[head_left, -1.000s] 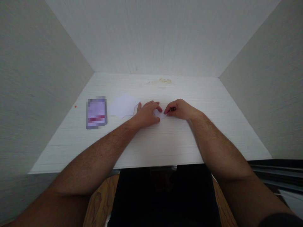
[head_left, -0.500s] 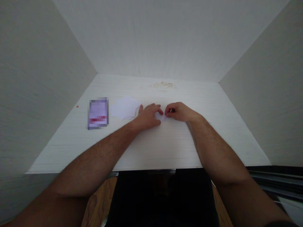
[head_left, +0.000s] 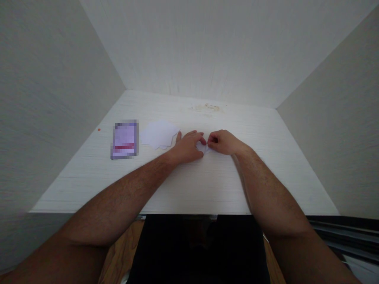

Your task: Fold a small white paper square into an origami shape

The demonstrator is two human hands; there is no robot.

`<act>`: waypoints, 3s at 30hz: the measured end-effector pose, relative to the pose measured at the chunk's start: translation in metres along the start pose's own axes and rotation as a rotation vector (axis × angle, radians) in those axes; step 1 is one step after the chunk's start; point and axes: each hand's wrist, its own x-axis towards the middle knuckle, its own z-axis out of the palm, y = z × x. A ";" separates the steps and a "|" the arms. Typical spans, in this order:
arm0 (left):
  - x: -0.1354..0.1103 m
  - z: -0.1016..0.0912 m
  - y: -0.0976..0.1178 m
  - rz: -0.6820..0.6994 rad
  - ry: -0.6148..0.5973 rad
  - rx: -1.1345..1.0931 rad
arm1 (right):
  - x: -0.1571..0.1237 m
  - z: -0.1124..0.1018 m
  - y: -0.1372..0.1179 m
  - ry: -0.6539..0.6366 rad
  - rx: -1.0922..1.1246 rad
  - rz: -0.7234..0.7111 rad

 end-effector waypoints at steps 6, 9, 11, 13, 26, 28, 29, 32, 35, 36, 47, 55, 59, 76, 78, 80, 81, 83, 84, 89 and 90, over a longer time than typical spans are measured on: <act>0.000 0.000 0.002 0.000 0.002 0.007 | 0.001 -0.001 -0.004 0.003 -0.033 0.051; 0.000 -0.001 0.003 0.001 0.000 0.006 | 0.000 -0.001 -0.006 -0.002 -0.039 0.072; -0.001 -0.001 0.003 0.004 -0.001 0.009 | 0.001 0.000 -0.007 0.002 -0.044 0.080; 0.000 0.000 0.003 0.004 -0.001 0.013 | 0.001 0.001 -0.007 0.004 -0.041 0.084; 0.001 0.004 -0.002 0.017 0.006 0.025 | 0.003 0.003 -0.008 0.010 -0.073 0.096; 0.001 0.003 -0.001 0.016 0.005 0.027 | 0.003 0.002 -0.009 0.006 -0.074 0.112; 0.001 0.004 -0.002 0.017 0.006 0.029 | 0.003 0.002 -0.010 0.004 -0.071 0.120; 0.002 0.004 -0.002 0.022 0.008 0.032 | 0.004 0.002 -0.010 0.000 -0.058 0.127; 0.001 0.003 -0.001 0.018 0.005 0.026 | 0.005 0.003 -0.008 0.002 -0.052 0.123; 0.001 0.003 0.000 0.018 0.005 0.024 | 0.005 0.003 -0.007 0.002 -0.052 0.123; -0.001 0.004 0.001 0.009 0.016 0.015 | 0.004 0.004 -0.008 0.014 -0.117 0.109; -0.001 0.002 0.002 0.007 0.011 0.021 | 0.004 0.004 -0.010 0.023 -0.118 0.132; -0.002 0.001 0.002 0.007 0.003 0.017 | 0.005 0.005 -0.011 0.024 -0.122 0.153; 0.000 0.004 0.000 0.011 0.018 0.019 | 0.005 0.007 -0.013 0.068 -0.093 0.227; -0.001 0.004 0.000 0.012 0.019 0.015 | 0.004 0.007 -0.012 0.075 -0.065 0.226; -0.001 0.003 0.000 0.010 0.020 0.006 | 0.003 0.008 -0.012 0.078 -0.055 0.223; -0.001 0.003 0.000 0.007 0.020 0.002 | 0.003 0.008 -0.012 0.078 -0.060 0.221; -0.001 0.003 0.001 -0.002 0.017 -0.004 | 0.002 0.009 -0.013 0.073 -0.080 0.218; -0.001 0.003 0.001 -0.005 0.016 -0.005 | 0.002 0.009 -0.013 0.069 -0.092 0.214; -0.002 0.003 0.000 0.001 0.022 -0.011 | 0.000 0.007 -0.017 0.056 -0.141 0.194; -0.002 0.003 0.000 0.004 0.023 -0.011 | 0.000 0.007 -0.017 0.055 -0.146 0.193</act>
